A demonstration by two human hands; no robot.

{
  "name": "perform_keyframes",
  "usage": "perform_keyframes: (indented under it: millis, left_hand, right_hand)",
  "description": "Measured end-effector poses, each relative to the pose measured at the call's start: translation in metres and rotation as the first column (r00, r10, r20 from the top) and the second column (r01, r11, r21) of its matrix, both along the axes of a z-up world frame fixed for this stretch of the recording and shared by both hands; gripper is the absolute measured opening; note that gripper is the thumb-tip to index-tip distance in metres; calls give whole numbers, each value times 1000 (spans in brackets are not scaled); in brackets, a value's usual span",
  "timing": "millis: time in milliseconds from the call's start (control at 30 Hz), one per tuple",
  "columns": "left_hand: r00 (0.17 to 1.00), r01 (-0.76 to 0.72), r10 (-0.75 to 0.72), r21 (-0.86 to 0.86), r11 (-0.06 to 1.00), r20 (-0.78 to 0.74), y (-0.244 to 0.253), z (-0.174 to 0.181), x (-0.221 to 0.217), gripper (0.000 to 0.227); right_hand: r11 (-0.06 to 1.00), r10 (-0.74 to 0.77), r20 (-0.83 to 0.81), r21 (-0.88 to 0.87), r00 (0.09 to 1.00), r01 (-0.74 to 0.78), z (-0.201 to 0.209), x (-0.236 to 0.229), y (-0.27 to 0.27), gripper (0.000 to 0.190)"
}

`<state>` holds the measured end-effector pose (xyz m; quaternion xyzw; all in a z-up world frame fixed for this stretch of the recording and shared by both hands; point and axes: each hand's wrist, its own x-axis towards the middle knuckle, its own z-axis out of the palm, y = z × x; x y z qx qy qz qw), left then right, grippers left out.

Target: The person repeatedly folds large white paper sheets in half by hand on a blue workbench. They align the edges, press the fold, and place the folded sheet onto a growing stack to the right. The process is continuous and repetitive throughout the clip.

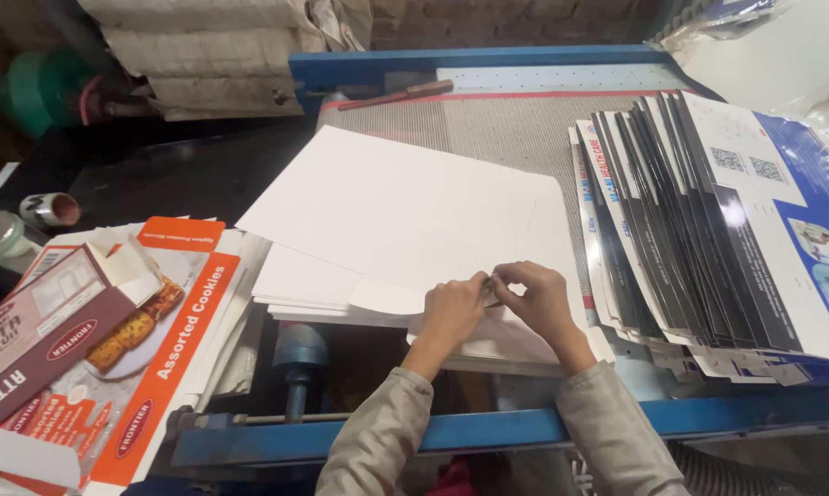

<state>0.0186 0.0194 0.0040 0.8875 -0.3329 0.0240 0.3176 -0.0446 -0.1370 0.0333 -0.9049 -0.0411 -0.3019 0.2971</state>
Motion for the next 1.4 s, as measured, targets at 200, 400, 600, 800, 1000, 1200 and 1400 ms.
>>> perform_keyframes:
  millis: [200, 400, 600, 800, 1000, 1200, 1400]
  left_hand:
    - [997, 25, -27, 21, 999, 68, -1, 2, -8, 25]
    - [990, 67, -65, -17, 998, 126, -2, -7, -6, 17]
    - [995, 32, -35, 35, 999, 94, -2, -5, -8, 18]
    - [998, -17, 23, -93, 995, 65, -4, 0, -8, 21]
    - [996, -66, 78, -211, 975, 48, 0, 3, -7, 24]
    - [995, -73, 85, -225, 972, 43, 0, 10, -11, 20]
    - [992, 3, 25, -225, 974, 121, 1, 7, -11, 20]
  right_hand:
    - [995, 40, -26, -85, 999, -42, 11, -5, -4, 12]
    - [982, -20, -15, -190, 1000, 17, 5, -6, 5, 11]
    - [980, -62, 21, -186, 998, 65, -12, -3, 5, 7]
    - [991, -90, 191, 110, 977, 70, 0, -8, 14, 19]
    - [992, -117, 272, -16, 955, 126, 13, -13, 37, 11]
    - [990, -123, 217, 96, 968, 105, 2, -9, 35, 13]
    - [993, -118, 179, 50, 977, 110, -3, -9, 27, 10]
